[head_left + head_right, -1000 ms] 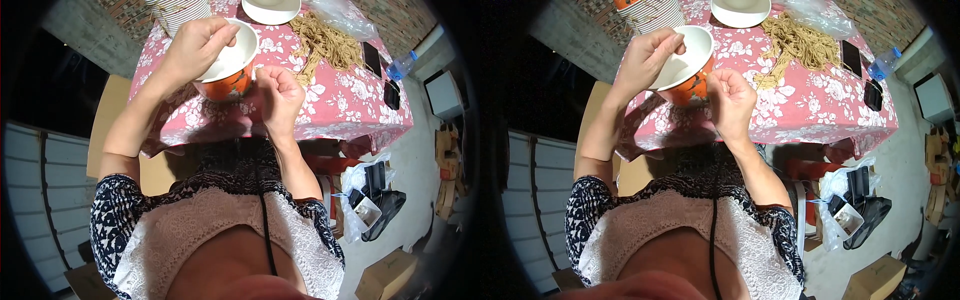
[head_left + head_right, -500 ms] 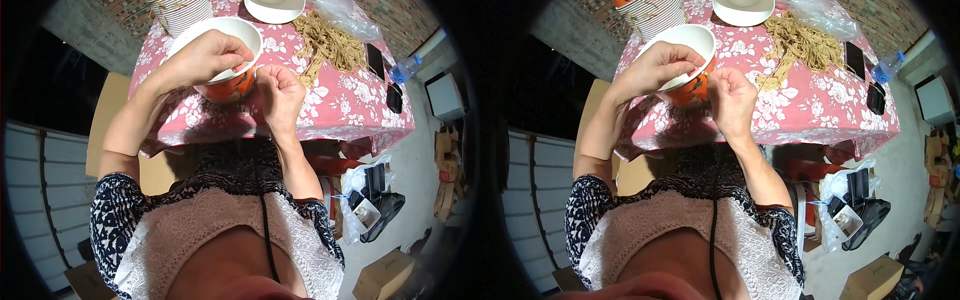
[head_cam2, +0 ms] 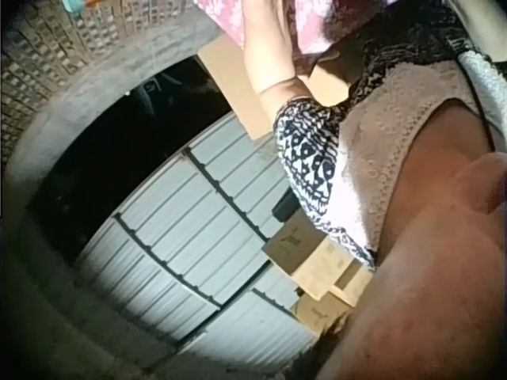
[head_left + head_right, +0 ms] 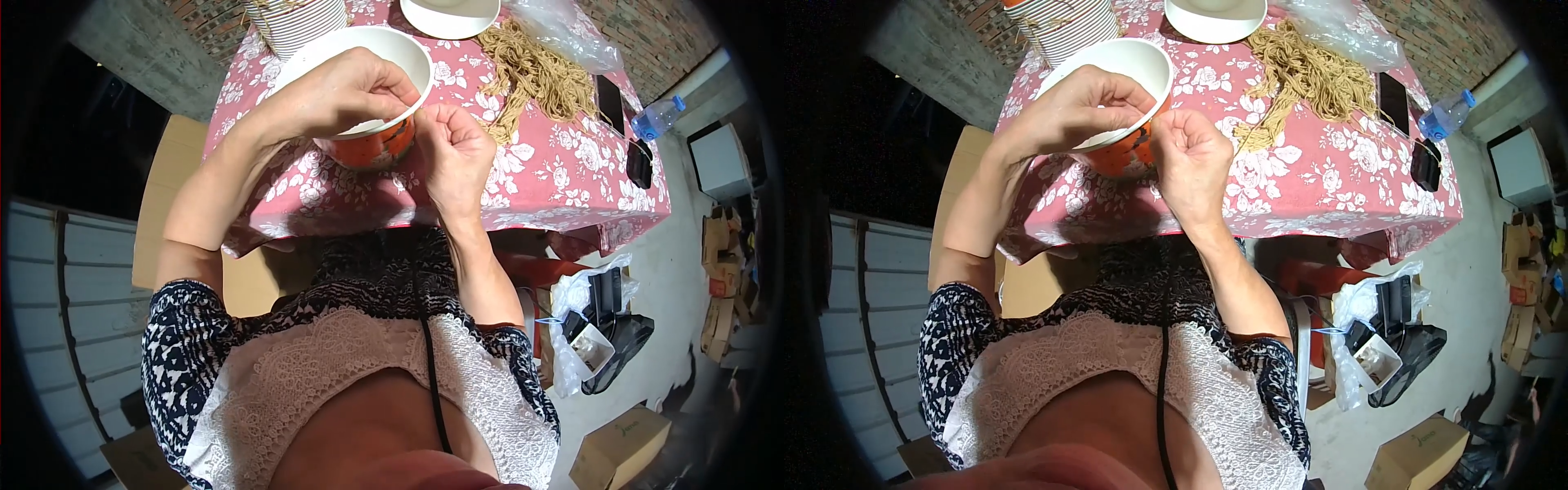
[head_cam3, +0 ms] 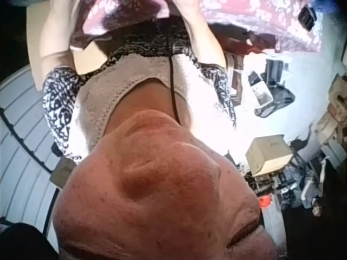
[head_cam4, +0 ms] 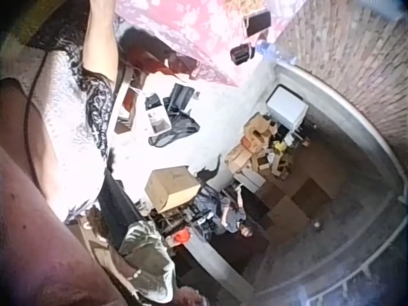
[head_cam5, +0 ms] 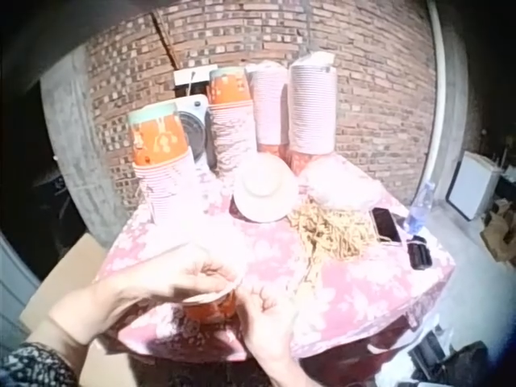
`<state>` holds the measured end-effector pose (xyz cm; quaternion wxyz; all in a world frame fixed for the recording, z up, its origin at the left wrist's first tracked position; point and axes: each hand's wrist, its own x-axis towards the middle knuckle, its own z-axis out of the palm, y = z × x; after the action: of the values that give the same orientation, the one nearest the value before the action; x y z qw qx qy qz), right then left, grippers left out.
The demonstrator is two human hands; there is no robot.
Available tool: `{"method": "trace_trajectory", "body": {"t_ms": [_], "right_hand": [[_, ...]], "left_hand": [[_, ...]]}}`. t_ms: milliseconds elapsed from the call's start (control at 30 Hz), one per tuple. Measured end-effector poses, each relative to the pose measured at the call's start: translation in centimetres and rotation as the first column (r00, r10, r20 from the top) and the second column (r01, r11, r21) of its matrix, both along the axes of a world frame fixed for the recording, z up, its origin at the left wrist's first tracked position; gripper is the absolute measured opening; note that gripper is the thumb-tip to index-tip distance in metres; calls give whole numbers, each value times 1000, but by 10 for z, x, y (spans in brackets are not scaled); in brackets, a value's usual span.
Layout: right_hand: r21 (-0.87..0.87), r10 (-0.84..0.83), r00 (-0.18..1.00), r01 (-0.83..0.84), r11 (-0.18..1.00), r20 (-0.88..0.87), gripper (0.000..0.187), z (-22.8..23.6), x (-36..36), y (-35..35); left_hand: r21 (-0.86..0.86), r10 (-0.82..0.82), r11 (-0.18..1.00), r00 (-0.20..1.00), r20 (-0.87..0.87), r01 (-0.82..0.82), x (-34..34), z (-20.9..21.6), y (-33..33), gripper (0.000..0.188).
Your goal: Threading thin strings through holes in paper bowls and securing them, likely as part of a packaging process.
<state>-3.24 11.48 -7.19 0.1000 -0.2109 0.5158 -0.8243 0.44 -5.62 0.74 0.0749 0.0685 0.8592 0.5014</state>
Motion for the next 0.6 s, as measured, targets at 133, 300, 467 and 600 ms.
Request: {"method": "trace_trajectory", "body": {"t_ms": [133,300,467,600], "right_hand": [[23,-33,999,33,999,-8,10,-2,1,-3],[-76,-11,1000,13,997,25,9,-7,7,-7],[3,30,999,-30,1000,-17,6,-4,4,-4],[190,-29,979,69,979,-203,14,-10,-4,22]], "left_hand": [[-7,-43,999,999,25,43,-4,1,-1,24],[61,16,998,997,-74,-12,-4,-4,5,18],[-301,-25,952,968,-248,-53,-4,-4,5,18],[-240,142,950,961,-239,-201,3,7,-5,16]]}}
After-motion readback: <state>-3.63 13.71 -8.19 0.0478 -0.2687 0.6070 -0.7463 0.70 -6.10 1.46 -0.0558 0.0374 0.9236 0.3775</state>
